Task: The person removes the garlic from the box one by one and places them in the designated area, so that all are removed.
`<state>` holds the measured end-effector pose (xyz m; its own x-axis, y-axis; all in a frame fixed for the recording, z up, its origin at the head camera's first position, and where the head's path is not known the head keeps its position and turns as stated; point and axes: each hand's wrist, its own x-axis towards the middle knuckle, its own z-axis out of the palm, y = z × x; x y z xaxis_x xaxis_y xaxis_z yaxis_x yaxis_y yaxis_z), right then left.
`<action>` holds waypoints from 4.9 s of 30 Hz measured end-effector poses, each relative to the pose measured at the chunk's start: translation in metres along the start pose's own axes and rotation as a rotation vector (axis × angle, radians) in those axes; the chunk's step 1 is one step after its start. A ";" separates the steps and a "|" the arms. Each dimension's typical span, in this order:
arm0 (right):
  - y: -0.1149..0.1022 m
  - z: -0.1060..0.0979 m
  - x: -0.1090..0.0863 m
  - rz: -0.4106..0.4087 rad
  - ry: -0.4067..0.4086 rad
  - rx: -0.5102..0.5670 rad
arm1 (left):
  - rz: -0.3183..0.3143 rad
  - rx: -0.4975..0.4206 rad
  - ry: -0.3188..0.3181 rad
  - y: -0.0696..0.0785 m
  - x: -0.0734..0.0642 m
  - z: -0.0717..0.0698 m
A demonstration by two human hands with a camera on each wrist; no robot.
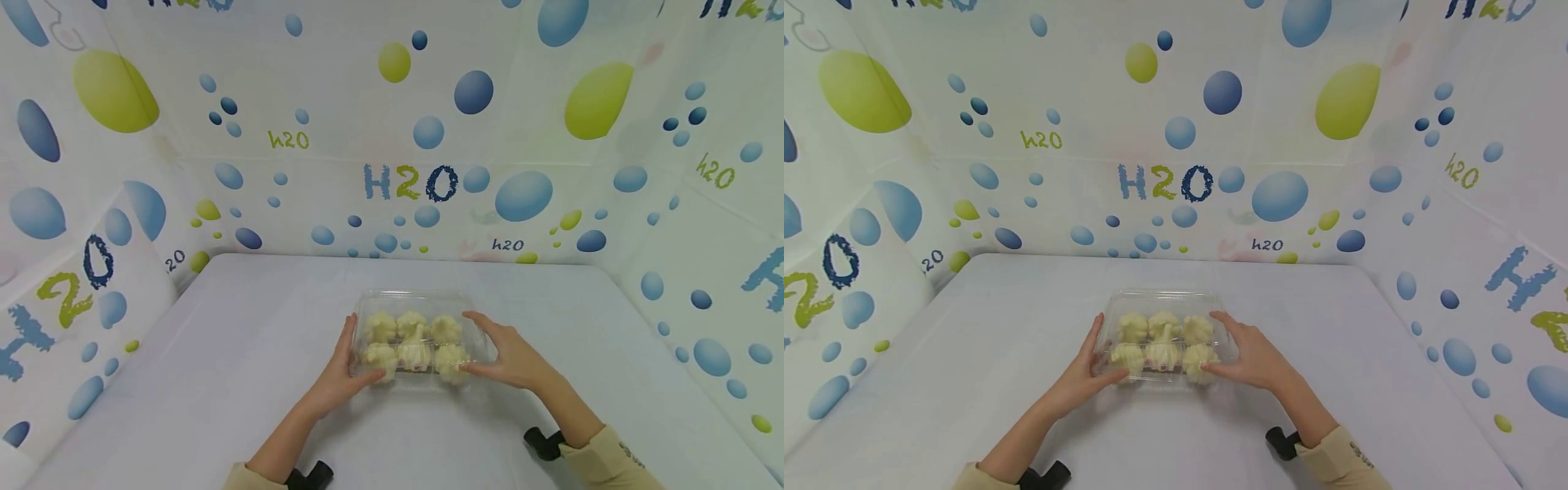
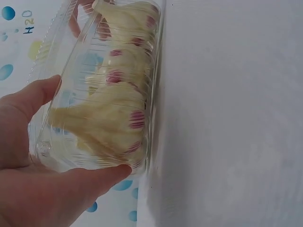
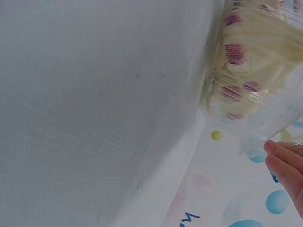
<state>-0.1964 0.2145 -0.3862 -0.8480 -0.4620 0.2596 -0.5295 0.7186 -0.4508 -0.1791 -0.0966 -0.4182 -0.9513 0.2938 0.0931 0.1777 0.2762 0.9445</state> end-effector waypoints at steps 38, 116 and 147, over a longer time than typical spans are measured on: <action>-0.012 -0.020 0.022 -0.073 0.114 -0.003 | -0.053 -0.235 0.008 -0.005 -0.001 0.008; 0.065 -0.001 0.093 0.128 0.166 0.257 | 0.012 0.010 -0.050 -0.010 0.000 0.004; 0.072 0.013 0.090 0.223 0.030 0.185 | 0.009 0.002 -0.077 -0.010 0.007 -0.002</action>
<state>-0.3107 0.2182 -0.4067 -0.9447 -0.2859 0.1609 -0.3197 0.6925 -0.6467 -0.1881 -0.0993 -0.4259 -0.9275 0.3657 0.0769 0.1867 0.2750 0.9431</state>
